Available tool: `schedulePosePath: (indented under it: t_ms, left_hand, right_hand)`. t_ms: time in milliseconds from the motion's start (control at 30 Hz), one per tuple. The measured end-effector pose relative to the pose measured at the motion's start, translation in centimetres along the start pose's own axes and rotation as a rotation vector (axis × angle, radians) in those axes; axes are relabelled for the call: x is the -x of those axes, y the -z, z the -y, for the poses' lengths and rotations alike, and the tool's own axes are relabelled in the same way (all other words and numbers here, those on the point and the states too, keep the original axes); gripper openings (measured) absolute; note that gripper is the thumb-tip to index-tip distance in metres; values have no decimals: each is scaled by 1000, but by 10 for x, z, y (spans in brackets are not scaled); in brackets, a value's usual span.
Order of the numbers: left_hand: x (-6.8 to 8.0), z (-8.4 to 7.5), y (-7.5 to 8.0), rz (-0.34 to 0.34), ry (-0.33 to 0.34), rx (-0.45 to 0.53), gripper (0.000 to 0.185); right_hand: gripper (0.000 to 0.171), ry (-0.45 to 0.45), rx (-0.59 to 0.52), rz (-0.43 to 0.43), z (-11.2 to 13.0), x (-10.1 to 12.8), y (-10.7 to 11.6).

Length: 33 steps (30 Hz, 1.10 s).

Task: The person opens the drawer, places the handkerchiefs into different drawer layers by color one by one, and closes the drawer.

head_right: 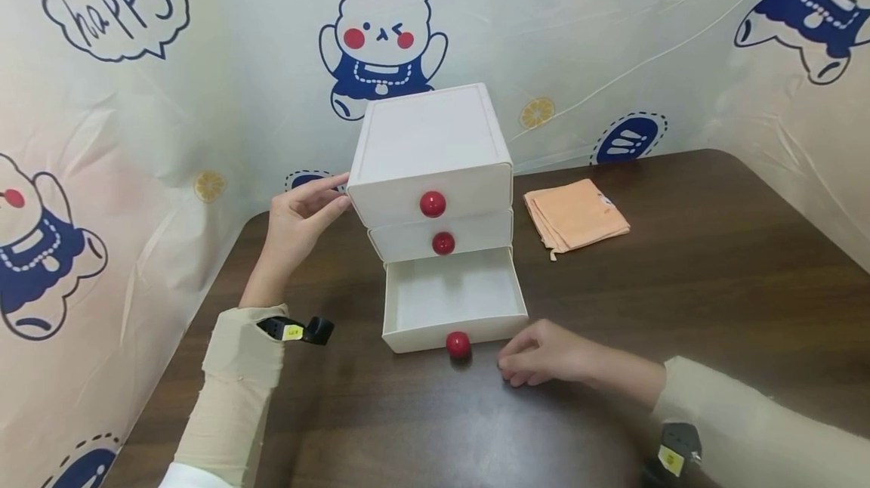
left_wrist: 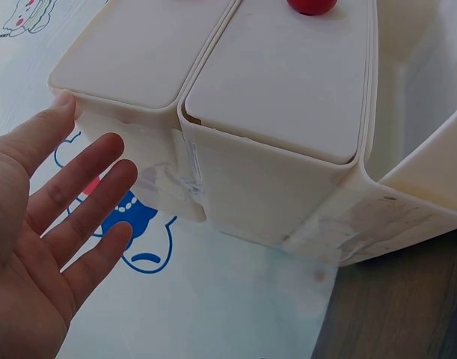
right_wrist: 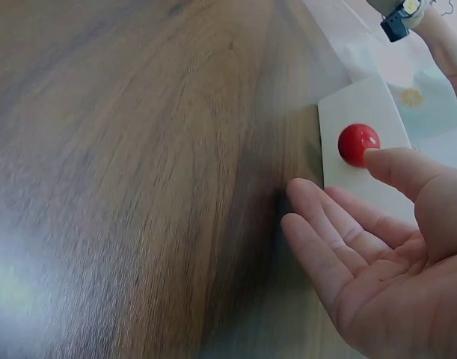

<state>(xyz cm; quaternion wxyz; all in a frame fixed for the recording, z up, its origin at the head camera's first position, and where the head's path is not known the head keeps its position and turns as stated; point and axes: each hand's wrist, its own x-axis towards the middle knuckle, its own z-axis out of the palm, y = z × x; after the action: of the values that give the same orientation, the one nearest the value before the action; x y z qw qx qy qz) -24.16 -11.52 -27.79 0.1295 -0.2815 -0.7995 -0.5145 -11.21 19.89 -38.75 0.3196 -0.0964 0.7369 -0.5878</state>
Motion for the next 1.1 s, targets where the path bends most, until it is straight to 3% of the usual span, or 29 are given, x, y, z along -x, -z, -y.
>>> schedulePosePath:
  t_ms: [533, 1100]
  left_hand:
    - [0, 1, 0, 5, -1, 13, 33]
    - [1, 2, 0, 12, -2, 12, 33]
  right_hand:
    - [37, -8, 12, 22, 2, 18, 37]
    - [46, -4, 18, -54, 5, 21, 86]
